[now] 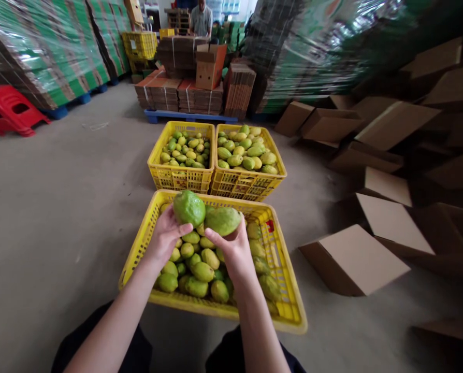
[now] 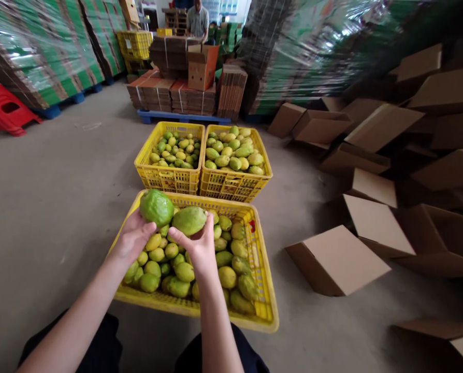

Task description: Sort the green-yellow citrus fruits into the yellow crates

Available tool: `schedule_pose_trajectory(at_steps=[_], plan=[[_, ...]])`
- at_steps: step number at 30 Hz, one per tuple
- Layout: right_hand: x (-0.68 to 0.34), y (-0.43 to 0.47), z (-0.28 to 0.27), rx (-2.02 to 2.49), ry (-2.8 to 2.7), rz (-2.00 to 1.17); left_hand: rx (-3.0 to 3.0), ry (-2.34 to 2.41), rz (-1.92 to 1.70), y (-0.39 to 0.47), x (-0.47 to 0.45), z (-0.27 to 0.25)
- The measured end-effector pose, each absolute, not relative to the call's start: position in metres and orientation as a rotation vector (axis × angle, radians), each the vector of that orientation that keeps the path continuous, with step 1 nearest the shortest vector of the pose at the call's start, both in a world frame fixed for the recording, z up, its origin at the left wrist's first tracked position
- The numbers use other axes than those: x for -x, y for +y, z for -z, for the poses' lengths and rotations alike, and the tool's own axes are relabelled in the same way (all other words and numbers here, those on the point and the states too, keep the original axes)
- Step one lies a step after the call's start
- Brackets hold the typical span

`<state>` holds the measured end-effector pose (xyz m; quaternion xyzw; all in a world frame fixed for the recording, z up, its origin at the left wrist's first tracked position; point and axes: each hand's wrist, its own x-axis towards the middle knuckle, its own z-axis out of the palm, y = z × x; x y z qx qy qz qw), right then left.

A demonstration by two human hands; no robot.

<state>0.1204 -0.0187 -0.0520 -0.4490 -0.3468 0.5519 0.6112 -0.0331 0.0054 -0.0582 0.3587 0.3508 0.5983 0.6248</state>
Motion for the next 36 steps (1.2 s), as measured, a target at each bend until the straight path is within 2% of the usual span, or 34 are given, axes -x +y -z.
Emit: schedule_pose_trajectory(at_steps=[5, 14, 21, 25, 29, 36], plan=[[-0.123, -0.014, 0.056, 0.967, -0.721, -1.387, -0.657, 0.772, -1.357, 0.006, 0.032, 0.056], [-0.123, -0.008, 0.065, 1.165, -0.664, -1.176, -0.539, 0.766, -1.366, 0.01, 0.037, 0.064], [-0.132, -0.012, 0.063, 1.204, -0.864, -1.312, -0.764, 1.178, -1.307, 0.009, 0.044, 0.063], [-0.127, -0.01, 0.071, 1.258, -0.881, -1.35, -1.041, 1.338, -1.229, 0.008, 0.042, 0.069], [-0.113, -0.011, 0.071, 1.167, -0.817, -1.455, -1.041, 1.501, -1.264, 0.01, 0.038, 0.074], [-0.096, -0.016, 0.065, 0.961, -0.545, -1.563, -0.739, 1.256, -1.319, 0.008, 0.036, 0.067]])
